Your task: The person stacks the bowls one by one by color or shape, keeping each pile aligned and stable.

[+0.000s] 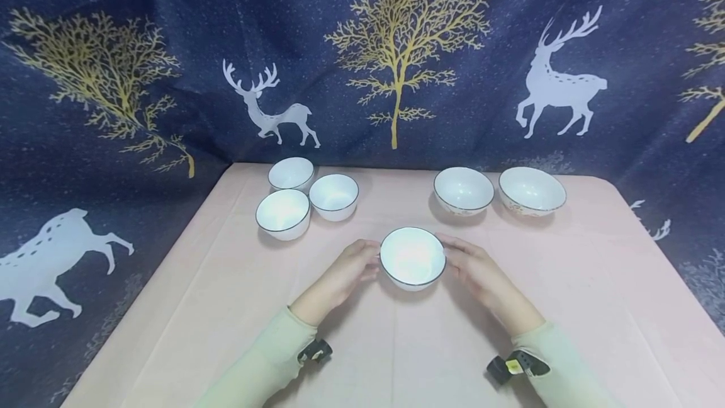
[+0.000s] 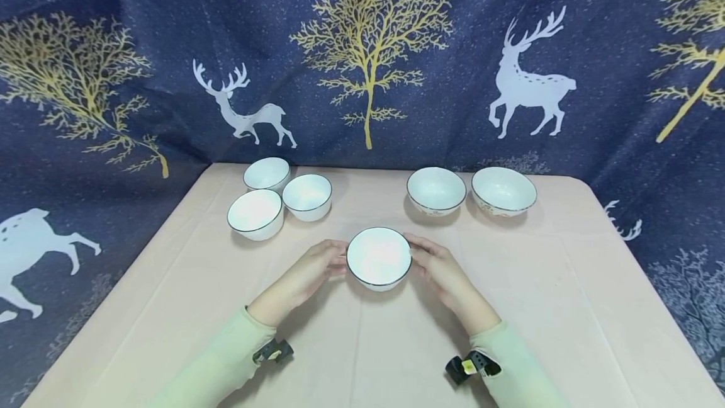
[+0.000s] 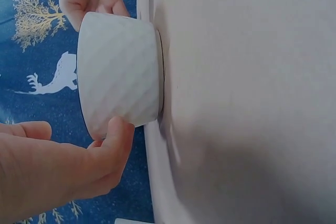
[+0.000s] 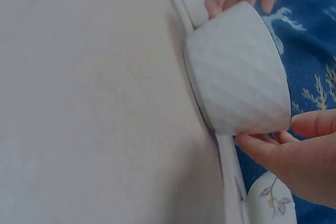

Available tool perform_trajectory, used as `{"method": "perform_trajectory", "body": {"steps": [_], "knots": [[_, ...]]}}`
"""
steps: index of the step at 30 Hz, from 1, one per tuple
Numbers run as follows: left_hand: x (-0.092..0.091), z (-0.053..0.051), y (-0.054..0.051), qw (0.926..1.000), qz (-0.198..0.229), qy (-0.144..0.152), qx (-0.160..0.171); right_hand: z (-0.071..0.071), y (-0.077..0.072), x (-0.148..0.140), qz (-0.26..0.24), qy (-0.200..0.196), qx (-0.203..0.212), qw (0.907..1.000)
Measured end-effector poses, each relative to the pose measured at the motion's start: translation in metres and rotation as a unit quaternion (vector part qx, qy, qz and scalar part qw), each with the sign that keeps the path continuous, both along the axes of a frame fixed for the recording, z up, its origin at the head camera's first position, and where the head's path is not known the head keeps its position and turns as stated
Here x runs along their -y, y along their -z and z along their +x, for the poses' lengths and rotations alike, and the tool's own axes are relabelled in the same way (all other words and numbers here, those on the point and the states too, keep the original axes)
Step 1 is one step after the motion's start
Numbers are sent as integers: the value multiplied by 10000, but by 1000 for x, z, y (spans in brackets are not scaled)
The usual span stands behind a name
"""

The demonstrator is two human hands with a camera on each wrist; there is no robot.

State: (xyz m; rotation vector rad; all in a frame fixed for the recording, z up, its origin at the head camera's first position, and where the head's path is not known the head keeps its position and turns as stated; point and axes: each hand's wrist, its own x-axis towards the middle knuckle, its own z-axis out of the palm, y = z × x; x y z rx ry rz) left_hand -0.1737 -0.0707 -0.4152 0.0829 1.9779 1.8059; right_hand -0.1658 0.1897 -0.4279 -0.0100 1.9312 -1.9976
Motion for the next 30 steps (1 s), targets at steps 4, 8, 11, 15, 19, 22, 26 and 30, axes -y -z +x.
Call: {"method": "perform_trajectory", "body": {"steps": [4, 8, 11, 15, 19, 22, 26, 30], "knots": [[2, -3, 1, 9999, 136, -63, 64, -3, 2, 0, -277, -72, -25, 9996], [3, -7, 1, 9996, 237, -101, 111, -4, 3, 2, -210, -87, 55, 9997], [4, -9, 1, 9989, 413, -145, 160, -4, 4, 2, -81, -85, 138, 9998], [7, -15, 2, 9958, 827, -297, 241, -2, 4, 3, -94, -69, 147, 9998], [11, -21, 1, 9916, 1167, -471, 294, 0, 3, 3, -77, -22, 114, 9999], [16, -26, -2, 9885, 1379, -554, 278, 2, 4, 2, -90, -14, 91, 9999], [26, -34, -7, 9811, 1800, -663, 258, 4, 3, 2, -49, 12, 112, 9999], [41, -39, -13, 9739, 2107, -830, 180, 5, 4, 3, 9, 28, 161, 9999]]}}
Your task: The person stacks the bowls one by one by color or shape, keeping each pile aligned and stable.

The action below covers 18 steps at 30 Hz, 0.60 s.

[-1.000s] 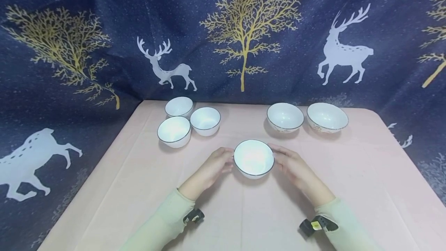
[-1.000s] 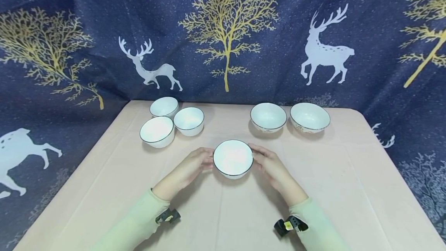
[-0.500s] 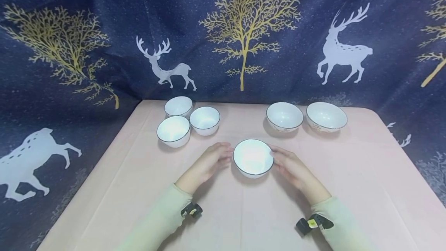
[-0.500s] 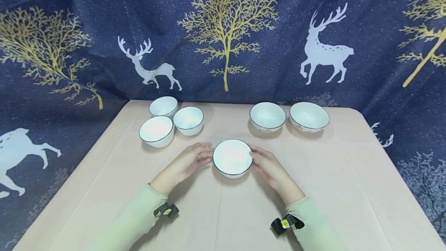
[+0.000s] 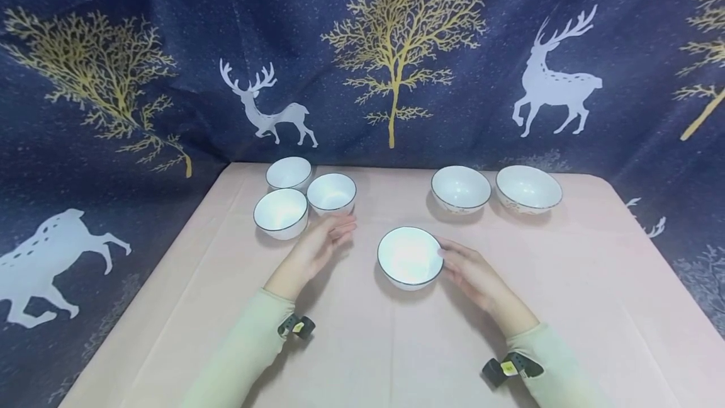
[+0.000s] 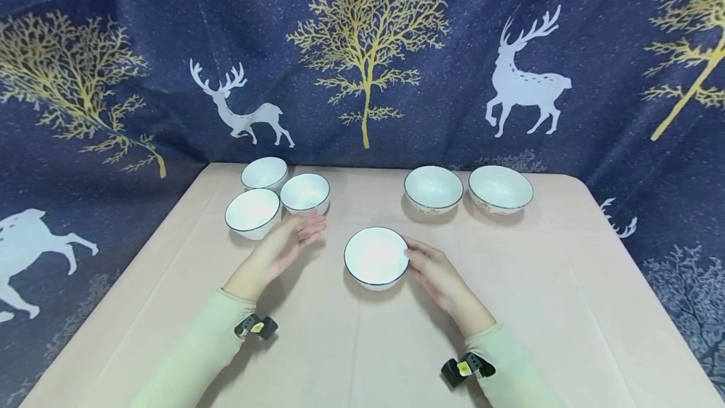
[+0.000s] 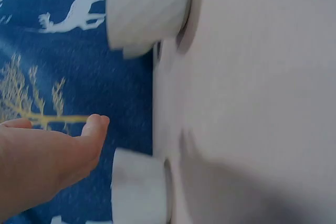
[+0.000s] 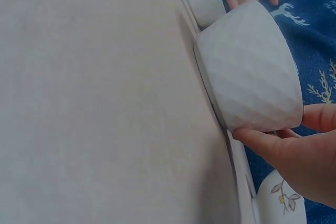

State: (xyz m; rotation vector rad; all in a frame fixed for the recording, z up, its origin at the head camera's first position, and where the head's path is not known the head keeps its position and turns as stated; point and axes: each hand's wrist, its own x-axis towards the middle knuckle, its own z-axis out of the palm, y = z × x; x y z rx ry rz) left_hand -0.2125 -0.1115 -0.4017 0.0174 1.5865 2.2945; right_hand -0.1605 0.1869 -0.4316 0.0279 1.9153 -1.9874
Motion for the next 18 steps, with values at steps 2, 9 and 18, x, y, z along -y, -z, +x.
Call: {"method": "perform_trajectory", "body": {"steps": [2, 9, 18], "knots": [[8, -2, -5, 9998, 120, -135, -45, -1, 0, 0, 21, -7, 15, 10000], [39, -10, -20, 9971, 539, -498, -224, -2, 0, 0, -45, -23, 25, 10000], [80, -17, -27, 9928, 463, -966, -542, -1, 0, 0, 112, -15, 4, 9999]]}}
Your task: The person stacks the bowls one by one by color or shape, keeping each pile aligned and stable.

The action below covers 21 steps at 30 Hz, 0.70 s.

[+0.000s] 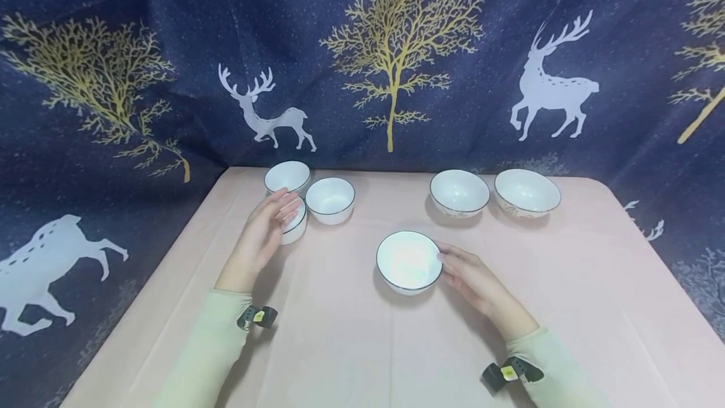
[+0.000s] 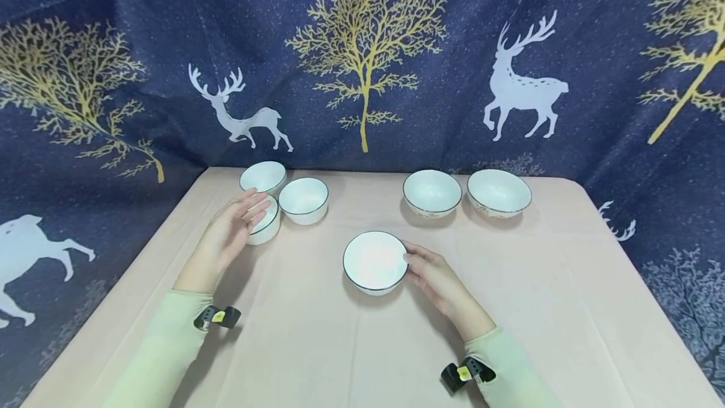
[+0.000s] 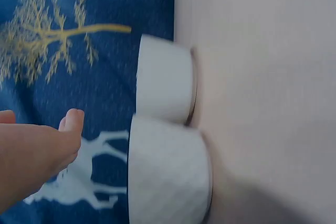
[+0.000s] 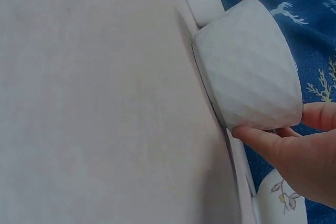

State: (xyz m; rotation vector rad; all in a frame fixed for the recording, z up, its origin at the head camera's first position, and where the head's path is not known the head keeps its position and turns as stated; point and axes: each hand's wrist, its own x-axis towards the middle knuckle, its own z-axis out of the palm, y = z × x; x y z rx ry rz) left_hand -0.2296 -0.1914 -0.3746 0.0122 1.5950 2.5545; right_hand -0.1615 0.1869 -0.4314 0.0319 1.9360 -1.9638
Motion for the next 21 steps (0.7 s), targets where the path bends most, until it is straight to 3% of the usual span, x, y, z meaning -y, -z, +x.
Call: {"method": "perform_trajectory", "body": {"steps": [5, 10, 21], "knots": [[24, -3, -2, 9992, -107, -366, -135, 1, 2, 0, -35, 34, 18, 10000], [46, -6, -4, 9980, -285, -542, -138, -1, 2, 1, -32, 94, 65, 9999], [74, -10, 6, 9962, -516, -621, 326, -2, 1, 0, -65, 73, 47, 9999]]}}
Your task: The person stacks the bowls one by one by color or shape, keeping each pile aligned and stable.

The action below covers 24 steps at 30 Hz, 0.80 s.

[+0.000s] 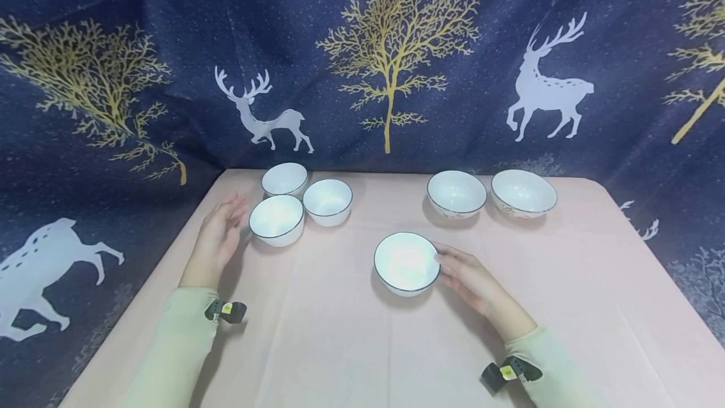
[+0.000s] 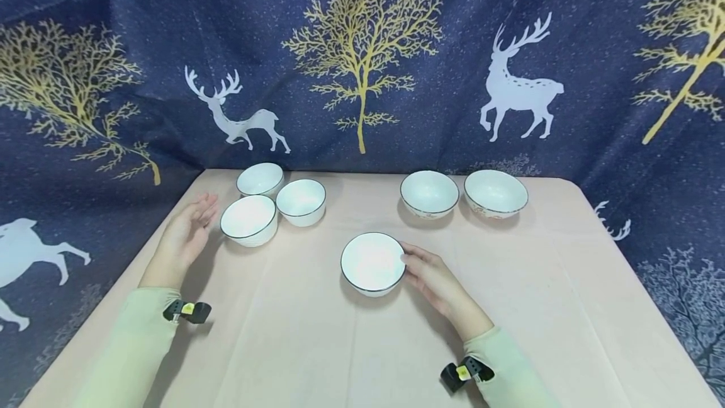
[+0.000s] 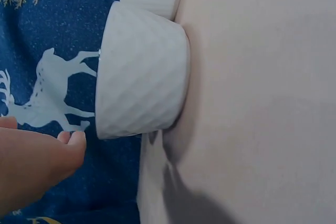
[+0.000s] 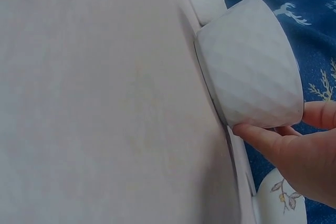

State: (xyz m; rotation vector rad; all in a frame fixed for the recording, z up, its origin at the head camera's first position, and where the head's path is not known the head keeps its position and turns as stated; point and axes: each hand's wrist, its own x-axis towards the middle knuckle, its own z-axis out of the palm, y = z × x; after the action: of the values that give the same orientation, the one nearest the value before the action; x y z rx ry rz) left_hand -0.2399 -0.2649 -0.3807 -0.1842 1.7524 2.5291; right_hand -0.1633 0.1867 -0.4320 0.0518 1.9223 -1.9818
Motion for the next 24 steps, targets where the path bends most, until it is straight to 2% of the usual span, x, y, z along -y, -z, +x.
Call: {"method": "perform_trajectory", "body": {"steps": [9, 16, 20, 24], "knots": [[4, -8, 11, 9986, 110, -91, 515, 1, 2, 0, -48, -31, -59, 10000], [4, -11, 16, 9953, -192, 9, 946, 0, 1, 0, -78, -74, -63, 9999], [3, -12, 20, 9938, -107, 82, 1100, 0, 0, 0, -32, -53, -33, 10000], [0, -12, 23, 9919, -192, -28, 1255, 0, 0, 0, -10, -29, -12, 10000]]}}
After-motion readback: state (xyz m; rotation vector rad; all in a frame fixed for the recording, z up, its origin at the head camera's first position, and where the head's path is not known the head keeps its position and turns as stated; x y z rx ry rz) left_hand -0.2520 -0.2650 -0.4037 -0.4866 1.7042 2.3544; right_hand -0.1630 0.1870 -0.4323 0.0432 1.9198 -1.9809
